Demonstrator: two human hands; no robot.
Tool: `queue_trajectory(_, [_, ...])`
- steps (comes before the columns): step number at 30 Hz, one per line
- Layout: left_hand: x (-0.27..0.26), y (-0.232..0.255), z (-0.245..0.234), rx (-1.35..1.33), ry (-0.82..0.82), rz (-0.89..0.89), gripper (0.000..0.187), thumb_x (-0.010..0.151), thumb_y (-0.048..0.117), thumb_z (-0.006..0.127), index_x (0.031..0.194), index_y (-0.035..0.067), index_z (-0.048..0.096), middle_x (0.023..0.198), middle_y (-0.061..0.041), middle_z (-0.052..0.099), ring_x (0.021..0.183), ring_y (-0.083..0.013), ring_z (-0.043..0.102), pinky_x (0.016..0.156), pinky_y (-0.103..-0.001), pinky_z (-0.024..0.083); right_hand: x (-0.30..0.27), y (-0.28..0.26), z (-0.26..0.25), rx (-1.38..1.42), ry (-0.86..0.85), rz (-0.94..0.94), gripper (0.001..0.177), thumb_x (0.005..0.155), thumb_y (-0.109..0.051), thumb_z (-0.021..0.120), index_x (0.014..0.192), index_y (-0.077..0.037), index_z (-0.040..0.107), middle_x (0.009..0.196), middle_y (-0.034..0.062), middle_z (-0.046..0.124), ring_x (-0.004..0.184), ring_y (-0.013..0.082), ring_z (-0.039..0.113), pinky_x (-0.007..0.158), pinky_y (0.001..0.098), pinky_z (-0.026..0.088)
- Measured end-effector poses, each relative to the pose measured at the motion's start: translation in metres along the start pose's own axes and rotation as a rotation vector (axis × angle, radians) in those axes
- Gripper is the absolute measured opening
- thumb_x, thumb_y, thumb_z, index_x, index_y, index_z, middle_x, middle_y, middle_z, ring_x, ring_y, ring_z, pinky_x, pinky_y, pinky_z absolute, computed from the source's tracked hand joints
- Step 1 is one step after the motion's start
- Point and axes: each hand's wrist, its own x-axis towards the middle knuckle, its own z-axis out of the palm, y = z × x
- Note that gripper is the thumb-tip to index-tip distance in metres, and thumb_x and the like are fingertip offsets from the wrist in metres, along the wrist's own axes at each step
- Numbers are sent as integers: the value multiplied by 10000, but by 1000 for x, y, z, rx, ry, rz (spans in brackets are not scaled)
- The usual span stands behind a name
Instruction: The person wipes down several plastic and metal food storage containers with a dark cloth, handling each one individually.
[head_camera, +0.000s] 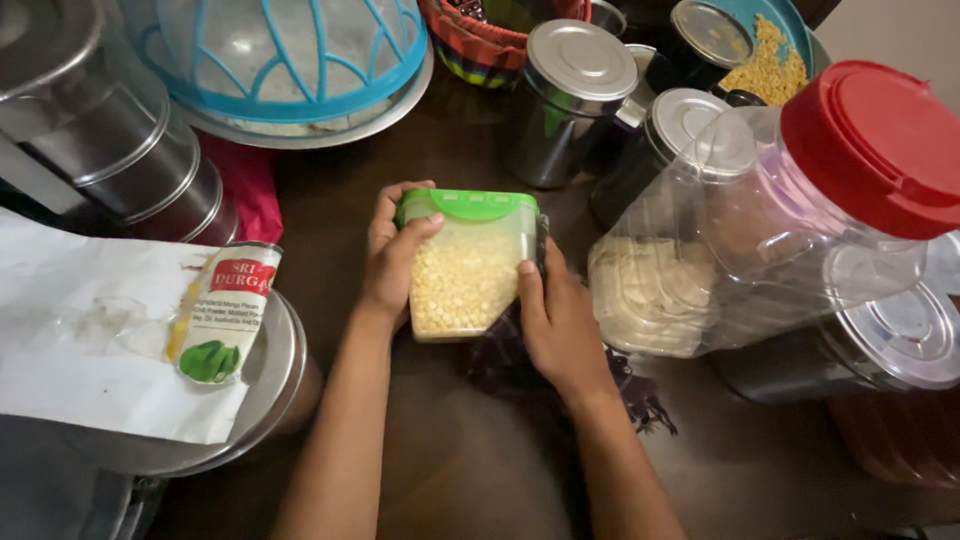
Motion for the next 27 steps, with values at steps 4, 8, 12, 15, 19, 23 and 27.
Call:
queue_trajectory(4, [-6,3,4,18,29,15,403,892,70,681,1277,45,568,1194,-114,590,1059,-193,574,938,-331,494,-3,2,-1,7,-55,40,589,1020,-348,427,1529,-51,434,1162,265,712,1103,402,683,964,441,488])
queue_trajectory(8, [-15,13,5,357,-5,491,353,921,152,635,1252,38,590,1398,-116,579,1328,-206,511,1197,-355,382,-7,6,3,117,45,-227,579,1063,-269,486,1548,16,351,1390,284,597,1302,394,588,1068,429,437])
queue_trajectory(12, [-16,16,-2,154,-49,590,654,996,349,751,1463,22,430,1631,-101,369,1510,-189,362,1285,-331,252,-6,5,11,238,108,-420,542,1090,-139,516,1578,-2,324,1516,252,544,1420,359,542,1138,388,424])
queue_trajectory(15, [-15,5,-6,503,68,540,980,931,452,780,1644,8,275,1659,-179,335,1368,-224,410,1306,-393,279,-5,5,10,267,80,-339,534,1048,-87,527,1555,-17,374,1486,209,584,1354,305,608,1084,357,459])
queue_trajectory(19, [-10,-5,2,582,157,394,1083,905,464,843,1603,-42,186,1623,-233,286,1511,-263,312,1235,-417,244,0,8,8,202,171,-515,412,1075,-39,531,1482,5,490,1559,237,532,1452,324,538,1166,370,431])
queue_trajectory(23, [-17,8,15,560,172,84,791,755,466,832,1332,4,550,1229,-201,666,1164,-298,638,1040,-424,498,0,12,6,192,174,-445,434,1038,-22,531,1471,4,521,1502,199,586,1427,294,569,1159,349,446])
queue_trajectory(27, [-23,23,24,782,8,615,656,828,357,879,1287,4,573,1337,-192,608,1430,-371,524,1243,-508,376,2,17,6,195,199,-541,537,1052,-18,484,1571,27,353,1604,247,450,1490,340,475,1189,367,409])
